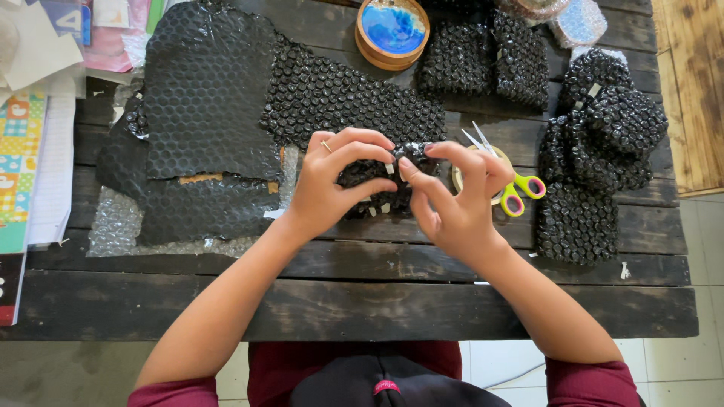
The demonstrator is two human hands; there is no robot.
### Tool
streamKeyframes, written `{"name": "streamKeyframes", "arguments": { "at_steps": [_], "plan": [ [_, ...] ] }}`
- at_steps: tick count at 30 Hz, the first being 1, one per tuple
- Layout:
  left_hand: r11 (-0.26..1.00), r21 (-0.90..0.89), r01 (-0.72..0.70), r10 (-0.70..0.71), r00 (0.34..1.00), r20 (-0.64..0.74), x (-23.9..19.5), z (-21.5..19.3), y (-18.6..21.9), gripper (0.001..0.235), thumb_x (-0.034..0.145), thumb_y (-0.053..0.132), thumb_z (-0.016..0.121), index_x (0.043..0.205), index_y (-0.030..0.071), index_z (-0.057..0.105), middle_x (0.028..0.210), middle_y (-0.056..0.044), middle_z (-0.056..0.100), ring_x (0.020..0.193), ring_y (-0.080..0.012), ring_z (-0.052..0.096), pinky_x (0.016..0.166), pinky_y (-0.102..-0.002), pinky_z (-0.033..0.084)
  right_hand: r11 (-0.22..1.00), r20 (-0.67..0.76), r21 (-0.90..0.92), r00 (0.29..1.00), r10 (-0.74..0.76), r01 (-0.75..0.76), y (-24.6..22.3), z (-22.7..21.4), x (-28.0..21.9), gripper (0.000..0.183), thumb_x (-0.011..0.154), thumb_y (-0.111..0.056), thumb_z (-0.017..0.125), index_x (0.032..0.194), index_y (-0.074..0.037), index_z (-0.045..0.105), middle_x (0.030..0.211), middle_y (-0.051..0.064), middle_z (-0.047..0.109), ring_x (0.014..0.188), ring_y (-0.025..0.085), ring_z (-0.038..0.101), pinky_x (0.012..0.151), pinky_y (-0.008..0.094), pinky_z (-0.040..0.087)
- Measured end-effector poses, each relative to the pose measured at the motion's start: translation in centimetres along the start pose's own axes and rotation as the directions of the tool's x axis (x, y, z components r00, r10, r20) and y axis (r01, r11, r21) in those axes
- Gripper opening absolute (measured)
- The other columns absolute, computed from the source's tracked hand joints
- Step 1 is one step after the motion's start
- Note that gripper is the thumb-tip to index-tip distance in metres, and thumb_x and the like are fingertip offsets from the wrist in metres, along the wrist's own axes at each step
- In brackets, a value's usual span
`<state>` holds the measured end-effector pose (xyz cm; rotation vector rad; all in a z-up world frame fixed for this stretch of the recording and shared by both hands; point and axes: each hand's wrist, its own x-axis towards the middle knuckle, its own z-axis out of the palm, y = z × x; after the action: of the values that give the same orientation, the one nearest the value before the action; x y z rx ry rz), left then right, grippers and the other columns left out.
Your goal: The person folds black bubble wrap into small square pads and secures them with pieces of clear tape. They repeatedly cut tape with scissors, apply it to the folded bubble wrap, and stack the finished pads on the table.
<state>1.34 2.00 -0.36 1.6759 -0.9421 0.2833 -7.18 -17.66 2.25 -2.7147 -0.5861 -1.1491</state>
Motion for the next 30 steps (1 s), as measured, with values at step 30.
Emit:
{"name": "streamKeyframes", "arguments": {
  "at_steps": [30],
  "plan": [
    [0.998, -0.015, -0.065, 0.065, 0.998, -0.009, 0.0, -0.3, 0.7, 0.024, 0.089, 0.021, 0.086, 0.106, 0.015, 0.070, 0.114, 0.000, 0.075, 0.108, -0.0132, 0.072, 0.103, -0.033, 0.032, 0.866, 0.143, 0.394, 0.951, 0.274, -0.308, 0.6, -0.6, 2.6, 0.044, 0.092, -0.040, 0.077, 0.118, -0.011, 0.056, 0.127, 0.017, 0.039, 0.125, 0.033, 0.044, 0.104, 0.046, 0.036]
  ]
}}
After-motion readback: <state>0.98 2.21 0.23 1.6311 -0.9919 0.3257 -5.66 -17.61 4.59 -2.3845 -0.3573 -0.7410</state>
